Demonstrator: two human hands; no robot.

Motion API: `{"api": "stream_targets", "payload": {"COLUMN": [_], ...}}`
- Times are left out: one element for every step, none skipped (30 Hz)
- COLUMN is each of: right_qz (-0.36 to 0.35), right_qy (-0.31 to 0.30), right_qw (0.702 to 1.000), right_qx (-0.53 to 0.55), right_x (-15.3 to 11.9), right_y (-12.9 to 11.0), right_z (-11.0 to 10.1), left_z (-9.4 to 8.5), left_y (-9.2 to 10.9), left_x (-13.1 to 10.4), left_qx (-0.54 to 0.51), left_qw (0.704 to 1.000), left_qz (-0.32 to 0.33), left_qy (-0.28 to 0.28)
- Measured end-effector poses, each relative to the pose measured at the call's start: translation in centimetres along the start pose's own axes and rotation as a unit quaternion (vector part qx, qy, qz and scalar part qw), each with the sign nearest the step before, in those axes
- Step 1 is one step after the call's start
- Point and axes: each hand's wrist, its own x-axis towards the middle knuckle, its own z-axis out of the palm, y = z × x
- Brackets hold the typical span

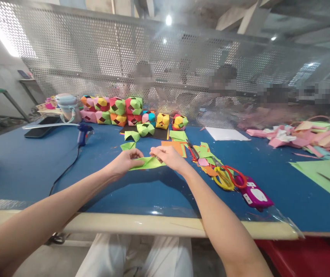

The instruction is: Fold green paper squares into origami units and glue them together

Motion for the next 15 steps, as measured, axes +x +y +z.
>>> {"api": "stream_targets", "payload": {"right_qz": [0.004,0.007,0.011,0.017,0.024,0.031,0.039,0.047,0.055,0.061,0.067,0.072,0.075,0.075,0.074], "right_qy": [-0.013,-0.028,-0.041,-0.048,-0.049,-0.046,-0.04,-0.036,-0.035,-0.039,-0.045,-0.053,-0.061,-0.07,-0.079], "right_qw": [1.0,1.0,0.999,0.999,0.999,0.998,0.998,0.998,0.997,0.996,0.996,0.995,0.995,0.994,0.993], "right_qx": [-0.001,-0.002,-0.001,-0.001,-0.005,-0.012,-0.023,-0.035,-0.041,-0.043,-0.041,-0.038,-0.037,-0.041,-0.048], "right_x": [-0.01,-0.05,-0.12,-0.21,-0.31,-0.41,-0.5,-0.56,-0.57,-0.54,-0.46,-0.34,-0.18,-0.02,0.14], "right_y": [0.02,0.02,0.0,-0.05,-0.13,-0.22,-0.3,-0.36,-0.39,-0.38,-0.34,-0.29,-0.24,-0.22,-0.25], "right_z": [0.01,0.06,0.13,0.21,0.28,0.32,0.34,0.33,0.3,0.27,0.24,0.22,0.22,0.22,0.23], "left_z": [0.04,0.07,0.1,0.14,0.18,0.24,0.3,0.36,0.41,0.45,0.48,0.48,0.48,0.48,0.48], "left_y": [-0.14,-0.27,-0.4,-0.52,-0.63,-0.73,-0.8,-0.84,-0.86,-0.86,-0.85,-0.82,-0.8,-0.79,-0.79], "left_x": [0.04,0.08,0.11,0.12,0.1,0.07,0.02,-0.05,-0.11,-0.18,-0.24,-0.28,-0.31,-0.34,-0.35], "left_qx": [-0.013,-0.025,-0.035,-0.044,-0.053,-0.063,-0.072,-0.078,-0.08,-0.077,-0.071,-0.063,-0.055,-0.049,-0.045], "left_qw": [1.0,0.999,0.999,0.998,0.997,0.996,0.995,0.994,0.993,0.993,0.993,0.993,0.993,0.993,0.993], "left_qz": [-0.011,-0.022,-0.031,-0.04,-0.049,-0.058,-0.066,-0.074,-0.08,-0.085,-0.088,-0.09,-0.092,-0.094,-0.097], "left_qy": [0.003,0.006,0.008,0.008,0.005,0.0,-0.006,-0.011,-0.017,-0.023,-0.028,-0.033,-0.039,-0.046,-0.05]}}
